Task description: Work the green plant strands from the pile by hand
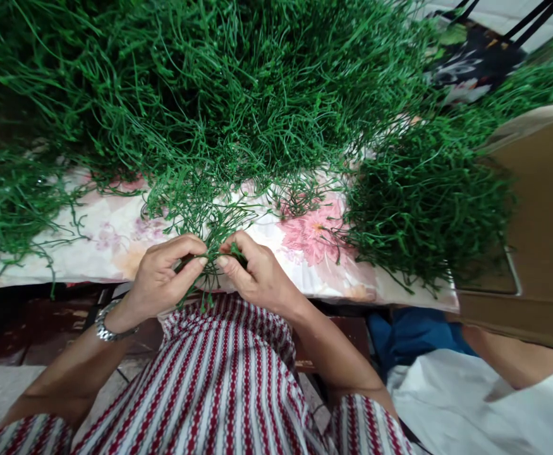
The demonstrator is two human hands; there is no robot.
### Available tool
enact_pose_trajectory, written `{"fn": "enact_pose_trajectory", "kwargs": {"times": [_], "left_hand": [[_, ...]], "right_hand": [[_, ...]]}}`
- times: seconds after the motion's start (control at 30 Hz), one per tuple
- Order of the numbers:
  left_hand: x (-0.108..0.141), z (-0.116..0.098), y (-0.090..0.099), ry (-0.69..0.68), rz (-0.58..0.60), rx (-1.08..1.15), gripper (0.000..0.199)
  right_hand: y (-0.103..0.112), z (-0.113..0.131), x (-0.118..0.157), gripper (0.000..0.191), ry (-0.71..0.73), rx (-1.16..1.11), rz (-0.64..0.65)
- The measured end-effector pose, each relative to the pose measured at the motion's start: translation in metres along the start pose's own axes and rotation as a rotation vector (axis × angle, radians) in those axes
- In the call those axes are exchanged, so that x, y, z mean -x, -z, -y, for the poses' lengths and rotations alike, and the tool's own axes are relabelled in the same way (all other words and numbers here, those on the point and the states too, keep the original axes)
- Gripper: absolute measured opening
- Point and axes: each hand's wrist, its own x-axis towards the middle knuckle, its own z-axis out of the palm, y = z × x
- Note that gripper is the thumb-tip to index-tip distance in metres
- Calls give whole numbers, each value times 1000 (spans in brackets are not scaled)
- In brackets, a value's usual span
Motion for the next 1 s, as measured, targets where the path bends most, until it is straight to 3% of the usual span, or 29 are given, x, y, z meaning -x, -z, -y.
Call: {"fn": "enact_pose_trajectory", "kwargs": {"times": [0.13,0.27,0.4,0.53,0.6,0.73,0.83,1.0], "left_hand": [[1,1,7,-107,108,-33,13],[7,-5,20,-327,302,-169,22],[11,-19,25,-461,477,-282,23],[10,-26,25,-546,552,-257,20],[8,-24,31,-552,532,-220,22],[2,-20,44,-415,365,-77,26],[-10,-20,37,-364,306,58,18],[-27,-16,4,160,47,277,6]], "right_hand": [[5,7,5,20,124,150,104],[17,14,14,22,276,127,345],[25,18,21,27,304,139,582],[34,23,26,28,313,132,712],[45,26,28,30,328,92,732],[67,30,34,30,321,85,518],[67,29,33,24,279,129,403],[49,29,26,18,180,137,-39]]}}
